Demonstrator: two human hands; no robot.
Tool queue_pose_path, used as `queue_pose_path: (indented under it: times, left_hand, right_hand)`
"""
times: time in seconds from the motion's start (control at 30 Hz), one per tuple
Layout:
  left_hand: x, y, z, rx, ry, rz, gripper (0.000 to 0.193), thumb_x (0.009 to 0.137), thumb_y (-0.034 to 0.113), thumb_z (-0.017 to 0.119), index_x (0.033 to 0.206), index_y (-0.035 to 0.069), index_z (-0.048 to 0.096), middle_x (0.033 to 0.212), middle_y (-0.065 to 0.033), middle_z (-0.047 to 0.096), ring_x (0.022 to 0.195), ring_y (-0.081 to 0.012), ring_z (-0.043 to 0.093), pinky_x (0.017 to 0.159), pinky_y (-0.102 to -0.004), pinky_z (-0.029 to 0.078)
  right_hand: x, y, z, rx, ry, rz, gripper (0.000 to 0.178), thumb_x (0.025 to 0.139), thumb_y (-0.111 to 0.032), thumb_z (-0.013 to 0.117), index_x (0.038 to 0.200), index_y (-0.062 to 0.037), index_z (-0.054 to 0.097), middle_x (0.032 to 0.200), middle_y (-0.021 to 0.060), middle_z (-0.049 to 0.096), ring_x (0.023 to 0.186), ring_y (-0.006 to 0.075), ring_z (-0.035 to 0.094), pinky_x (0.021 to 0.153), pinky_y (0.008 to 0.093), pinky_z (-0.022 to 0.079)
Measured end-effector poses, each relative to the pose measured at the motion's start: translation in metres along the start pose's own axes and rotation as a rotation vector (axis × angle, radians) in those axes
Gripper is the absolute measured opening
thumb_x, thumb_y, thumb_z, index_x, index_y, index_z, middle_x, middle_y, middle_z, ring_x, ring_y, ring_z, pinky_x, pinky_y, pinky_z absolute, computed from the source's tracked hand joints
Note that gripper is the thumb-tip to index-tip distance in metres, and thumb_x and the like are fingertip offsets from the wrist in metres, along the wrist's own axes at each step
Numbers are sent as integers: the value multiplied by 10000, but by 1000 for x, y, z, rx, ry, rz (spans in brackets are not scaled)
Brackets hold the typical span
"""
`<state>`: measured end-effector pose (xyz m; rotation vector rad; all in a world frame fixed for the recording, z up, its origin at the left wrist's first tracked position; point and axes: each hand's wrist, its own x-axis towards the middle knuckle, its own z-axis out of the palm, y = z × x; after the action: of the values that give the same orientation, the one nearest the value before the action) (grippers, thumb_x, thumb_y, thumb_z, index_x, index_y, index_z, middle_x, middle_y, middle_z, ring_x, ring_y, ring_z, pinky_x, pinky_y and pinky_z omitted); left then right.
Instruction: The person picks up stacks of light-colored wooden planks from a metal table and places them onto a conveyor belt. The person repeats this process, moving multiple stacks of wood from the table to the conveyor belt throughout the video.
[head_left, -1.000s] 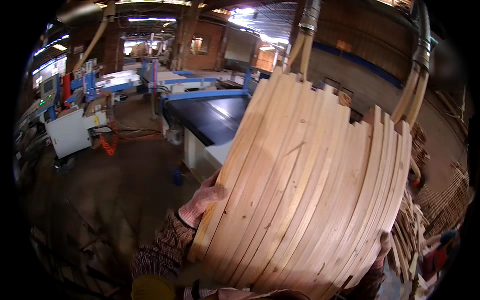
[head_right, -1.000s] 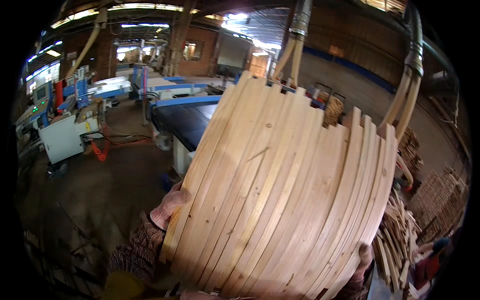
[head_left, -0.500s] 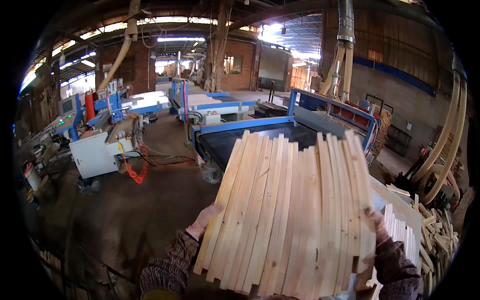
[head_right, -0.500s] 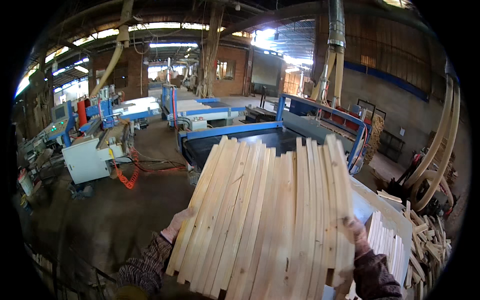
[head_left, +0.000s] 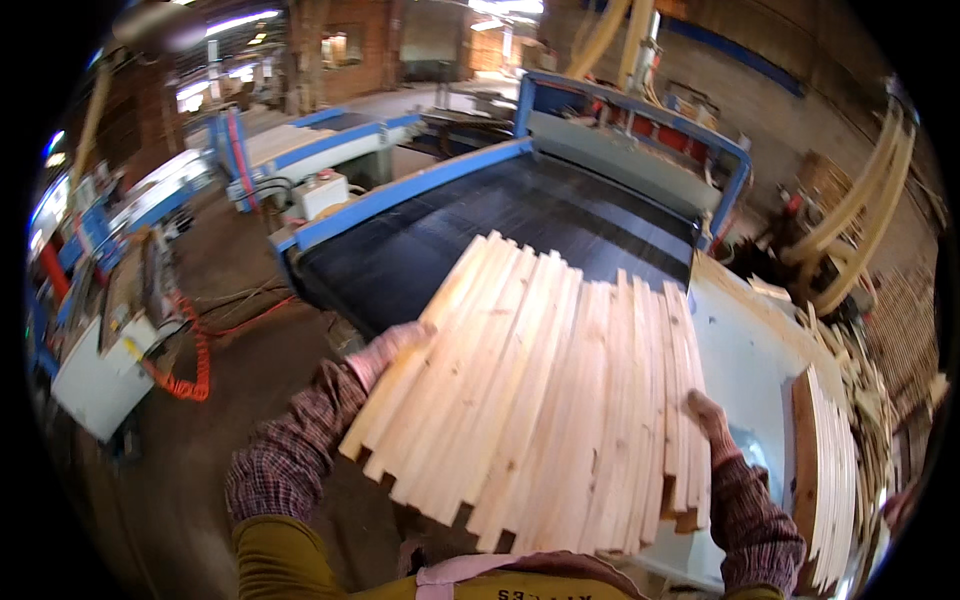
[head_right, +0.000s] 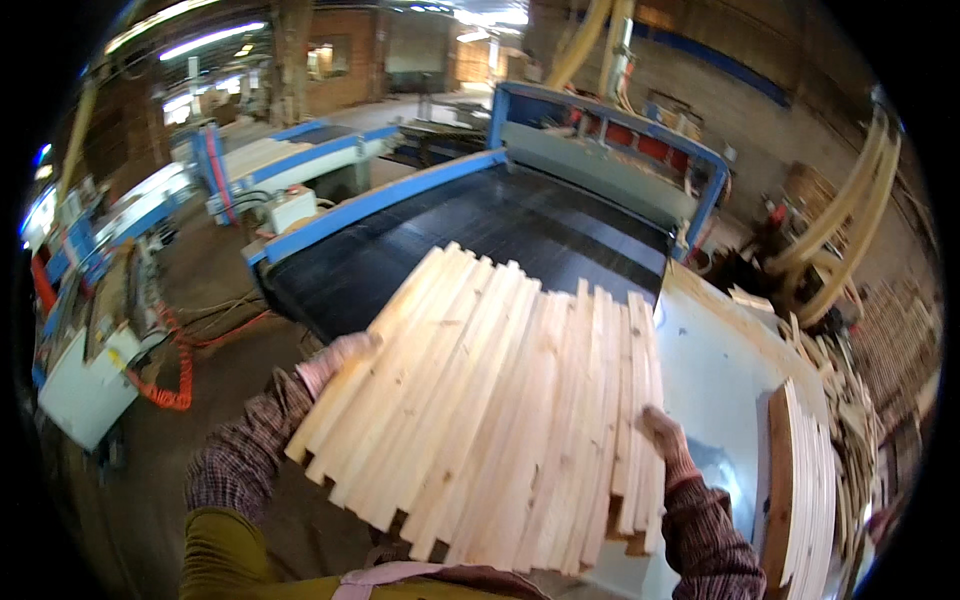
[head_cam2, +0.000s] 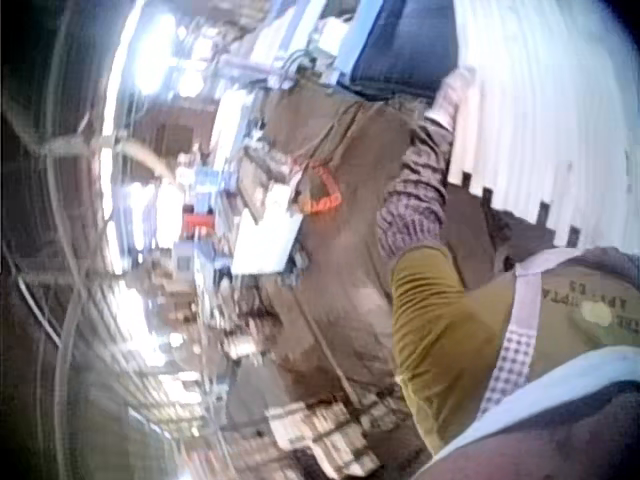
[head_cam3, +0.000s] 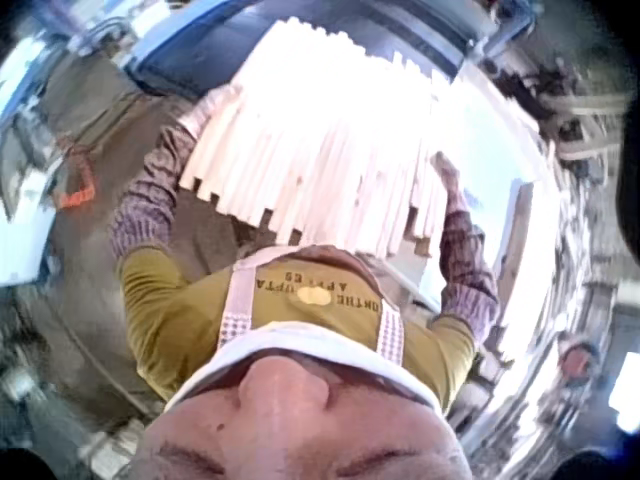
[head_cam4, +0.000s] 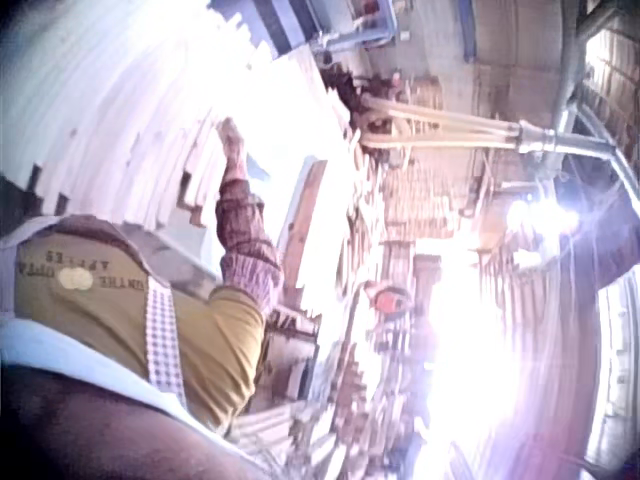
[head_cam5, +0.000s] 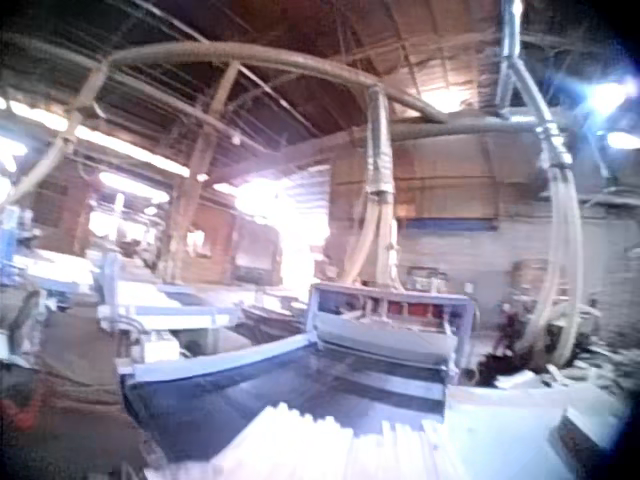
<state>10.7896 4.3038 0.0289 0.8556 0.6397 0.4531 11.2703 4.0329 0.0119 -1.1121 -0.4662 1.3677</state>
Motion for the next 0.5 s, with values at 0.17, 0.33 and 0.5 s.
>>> queue_pose_path:
  times: [0.17,0.33,0.5]
  left_hand:
    - [69,113,-107,598,308,-22,565,816,499,672,1187,74,647,992,-119,704,845,-252,668,816,-414,535]
    - [107,196,-152,1879,855,140,557,860,496,586,1305,162,570,1291,-152,556,1190,-355,533,982,-464,443]
    - [41,191,-155,1513,815,736,568,847,319,666,1359,111,533,1414,-162,469,1259,-366,486,1039,-427,417]
  right_hand:
    - [71,32,154,50,292,-67,463,924,-323,577,1244,11,560,1115,154,660,898,307,672,843,440,563]
    - [168,57,247,-79,510,-164,479,901,-425,632,1107,5,664,985,88,700,843,226,678,810,362,550]
    - [248,80,310,-1234,669,-358,457,912,-484,567,941,-58,727,788,144,699,718,259,669,687,378,502]
